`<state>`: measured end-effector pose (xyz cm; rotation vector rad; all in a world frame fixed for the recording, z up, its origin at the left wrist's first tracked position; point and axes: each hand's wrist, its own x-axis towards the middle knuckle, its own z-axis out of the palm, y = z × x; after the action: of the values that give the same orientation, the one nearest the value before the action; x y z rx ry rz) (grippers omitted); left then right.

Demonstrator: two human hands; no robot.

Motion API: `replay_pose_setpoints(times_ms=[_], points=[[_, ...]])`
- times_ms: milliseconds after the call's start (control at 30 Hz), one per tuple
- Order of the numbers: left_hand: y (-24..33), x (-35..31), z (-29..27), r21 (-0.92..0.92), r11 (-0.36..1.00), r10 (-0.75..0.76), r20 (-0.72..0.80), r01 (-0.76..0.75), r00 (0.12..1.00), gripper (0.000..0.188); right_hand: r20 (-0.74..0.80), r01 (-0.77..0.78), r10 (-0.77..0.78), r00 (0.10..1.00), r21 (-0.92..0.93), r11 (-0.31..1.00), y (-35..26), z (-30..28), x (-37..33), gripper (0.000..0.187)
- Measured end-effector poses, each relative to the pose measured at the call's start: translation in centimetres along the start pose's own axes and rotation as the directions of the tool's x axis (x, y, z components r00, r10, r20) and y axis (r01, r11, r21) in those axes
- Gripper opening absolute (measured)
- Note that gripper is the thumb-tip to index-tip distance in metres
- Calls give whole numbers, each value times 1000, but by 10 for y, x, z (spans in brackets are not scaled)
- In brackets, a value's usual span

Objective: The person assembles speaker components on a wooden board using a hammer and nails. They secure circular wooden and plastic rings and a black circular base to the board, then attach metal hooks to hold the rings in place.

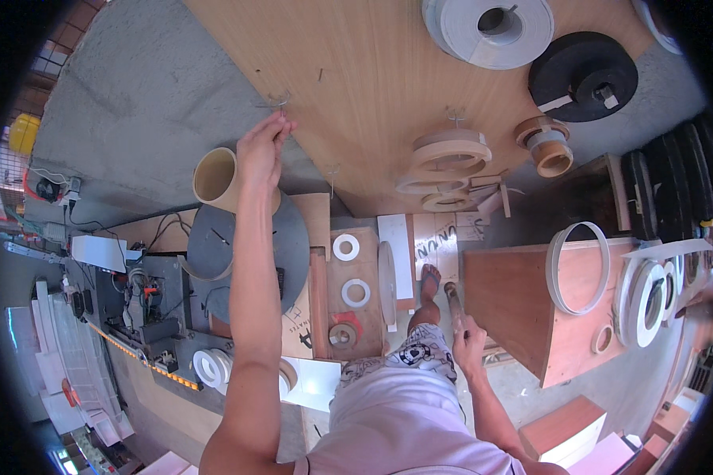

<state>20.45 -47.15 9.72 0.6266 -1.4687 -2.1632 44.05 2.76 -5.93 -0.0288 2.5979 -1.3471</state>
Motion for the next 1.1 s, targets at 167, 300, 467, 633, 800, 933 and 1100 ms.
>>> replay_pose_setpoints(times_ms=[167,300,467,633,800,933,1100], points=[[6,1,0,-10,999,36,22,-35,999,33,-51,14,-13,999,22,1000,-12,1,2,16],[16,-2,7,16,1000,23,17,-23,1000,34,-68,7,-5,998,22,1000,-12,5,-1,14],[17,7,-1,10,1000,2,61,-2,998,32,-61,-2,3,998,27,1000,-18,8,-2,13],[17,13,-4,10,999,-34,86,34,996,28,-57,52,-53,997,-21,998,-6,10,-2,13],[15,16,-8,-8,999,-47,62,47,997,25,-83,42,-39,996,34,999,-24,7,1,15],[15,18,-8,-39,998,-45,50,47,998,25,-65,-61,64,996,49,997,-28,3,1,15],[13,16,-3,-24,999,-28,37,29,999,24,-106,-22,25,994,31,999,-11,6,-2,15]])
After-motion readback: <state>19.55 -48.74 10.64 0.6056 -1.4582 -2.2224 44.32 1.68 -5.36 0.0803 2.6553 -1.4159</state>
